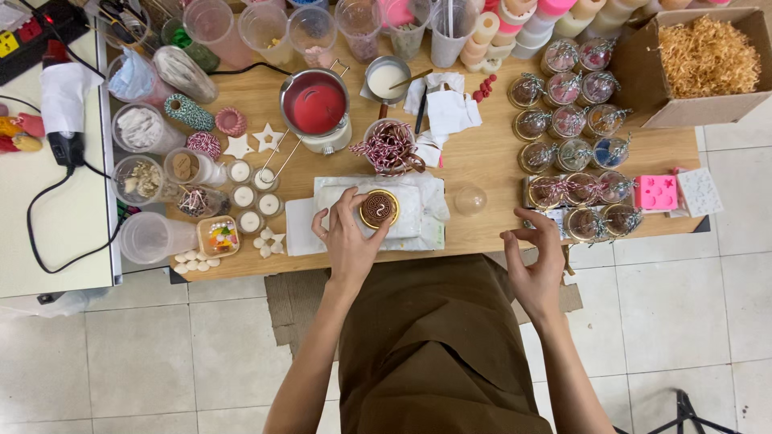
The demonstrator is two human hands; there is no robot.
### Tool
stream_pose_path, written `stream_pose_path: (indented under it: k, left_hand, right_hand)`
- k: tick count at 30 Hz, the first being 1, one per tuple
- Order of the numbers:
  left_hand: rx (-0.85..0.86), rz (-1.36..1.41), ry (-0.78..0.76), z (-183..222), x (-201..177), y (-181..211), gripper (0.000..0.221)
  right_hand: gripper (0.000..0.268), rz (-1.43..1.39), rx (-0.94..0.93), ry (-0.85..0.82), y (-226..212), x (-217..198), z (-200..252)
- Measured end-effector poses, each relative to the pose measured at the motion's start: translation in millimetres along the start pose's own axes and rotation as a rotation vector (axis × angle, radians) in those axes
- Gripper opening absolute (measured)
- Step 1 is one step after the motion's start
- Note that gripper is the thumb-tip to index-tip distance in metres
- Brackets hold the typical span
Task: The person ties a decorative red and white string around the neck of a small candle jar, then takes wood excelsior from a box, pulls it apart by hand, and places it into a clear plastic spherical container.
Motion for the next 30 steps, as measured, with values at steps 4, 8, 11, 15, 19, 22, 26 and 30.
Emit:
stream_pose_path:
  k: [4,8,11,15,19,22,26,30]
  left_hand:
    - [-0.022,-0.009,-0.018,-0.1,0.5,-3.1,0.082]
    - [-0.024,-0.004,-0.035,1.1,5.6,-5.2,0.082]
    - [0.013,-0.003,-0.037,2.9,7.8,-5.0,0.083]
    - [0.007,-0.013,-0.081,0.7,14.2,-10.2,0.084]
    - [-0.015,-0.026,-0.107,5.2,15.2,-11.7,0.084]
    - [-0.008,0.002,-0.072,2.8,11.6,-5.5,0.085]
    - [-0.031,0.034,-0.067,-0.2,9.0,-2.2,0.091]
    - [-0.046,0.012,-0.099,-0.5,12.7,-6.3,0.092]
  right_hand:
    - [0.038,-0.012,0.011,-0.022,3.7,2.7,-2.0]
    - [0.039,-0.012,0.004,-0.027,3.6,6.4,-3.3]
    - [0.038,0.009,-0.015,-0.027,-0.2,10.2,-8.3]
    - [0.037,0.010,0.009,-0.060,-8.0,17.5,-12.0]
    - [0.039,0.014,-0.006,-0.091,-14.3,28.3,-13.2]
    - [0.039,0.043,-0.111,-0.111,-25.2,39.4,-16.0]
    - [0.039,0.055,-0.206,-0.147,-39.0,48.8,-19.2]
    - [0.040,0.029,-0.139,-0.201,-46.4,58.7,-22.6]
Point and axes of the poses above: each hand's wrist, its own z-axis away from the middle knuckle, its own x-axis out of the palm, y = z × x, the point moved 7 cm from there along -z, towards the middle knuckle, and after that the axes turned 9 degrees about y, right-handed, at the moved point
